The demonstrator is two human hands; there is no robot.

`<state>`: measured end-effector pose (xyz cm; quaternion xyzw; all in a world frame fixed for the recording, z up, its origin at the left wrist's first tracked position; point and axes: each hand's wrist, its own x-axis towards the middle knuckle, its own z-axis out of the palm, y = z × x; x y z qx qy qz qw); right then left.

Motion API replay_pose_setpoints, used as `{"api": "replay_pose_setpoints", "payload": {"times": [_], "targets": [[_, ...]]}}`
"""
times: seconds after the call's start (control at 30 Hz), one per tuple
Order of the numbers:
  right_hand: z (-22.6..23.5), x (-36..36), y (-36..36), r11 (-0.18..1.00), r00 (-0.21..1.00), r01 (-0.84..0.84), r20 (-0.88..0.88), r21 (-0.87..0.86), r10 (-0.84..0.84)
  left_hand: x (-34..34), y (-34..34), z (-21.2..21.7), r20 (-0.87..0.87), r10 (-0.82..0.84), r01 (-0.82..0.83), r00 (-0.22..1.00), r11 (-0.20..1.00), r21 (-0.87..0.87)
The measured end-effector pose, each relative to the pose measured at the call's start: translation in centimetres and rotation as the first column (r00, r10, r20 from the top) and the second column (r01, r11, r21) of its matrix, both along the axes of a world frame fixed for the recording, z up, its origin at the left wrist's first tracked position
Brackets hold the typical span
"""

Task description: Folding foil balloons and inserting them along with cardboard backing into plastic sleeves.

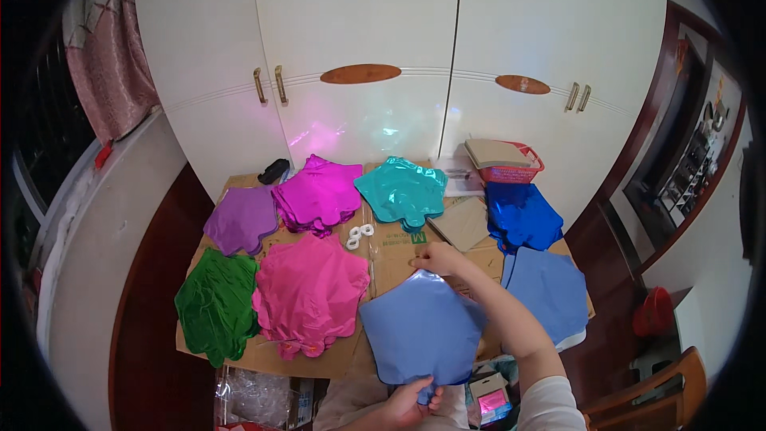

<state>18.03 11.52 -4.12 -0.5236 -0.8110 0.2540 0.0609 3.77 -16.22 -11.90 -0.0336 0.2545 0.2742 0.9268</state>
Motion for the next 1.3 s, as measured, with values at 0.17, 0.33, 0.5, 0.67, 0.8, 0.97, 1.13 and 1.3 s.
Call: {"api": "replay_pose_setpoints", "payload": {"times": [0.17,0.33,0.5,0.67,0.8,0.97,1.13,1.3], "targets": [[-0.2,2.4,0.5,0.998,0.991,-0.031,-0.130,-0.060,0.023,0.6,1.4,2.7,-0.078,-0.049,0.048,0.996,0.999,-0.021],[-1.0,3.3,0.5,0.999,0.990,-0.010,-0.144,-0.045,0.004,0.8,3.4,3.6,-0.067,-0.015,0.012,0.998,0.999,-0.043],[-2.4,2.2,-1.3,0.918,0.988,0.131,-0.130,0.375,-0.088,0.9,3.9,2.7,-0.049,-0.013,0.008,0.999,0.995,-0.097],[-1.2,0.8,-8.8,0.899,0.979,-0.126,-0.095,0.419,0.181,1.4,4.3,2.7,-0.085,-0.018,0.009,0.996,0.995,-0.103],[-0.5,0.7,-12.5,0.841,0.980,-0.136,-0.052,0.524,0.191,1.8,5.1,3.8,-0.152,-0.014,0.001,0.988,0.996,-0.084],[-2.0,0.9,-12.5,0.804,0.973,-0.088,-0.120,0.588,0.195,1.7,5.2,2.9,-0.236,-0.040,0.043,0.971,0.999,0.006],[-1.9,0.9,-12.5,0.807,0.971,-0.092,-0.129,0.583,0.204,-1.3,4.5,-1.5,-0.213,0.061,0.052,0.975,0.871,0.488],[-2.0,1.0,-12.6,0.815,0.975,-0.102,-0.103,0.571,0.195,-4.3,8.8,6.4,-0.798,0.135,0.271,0.587,0.896,0.351]]}}
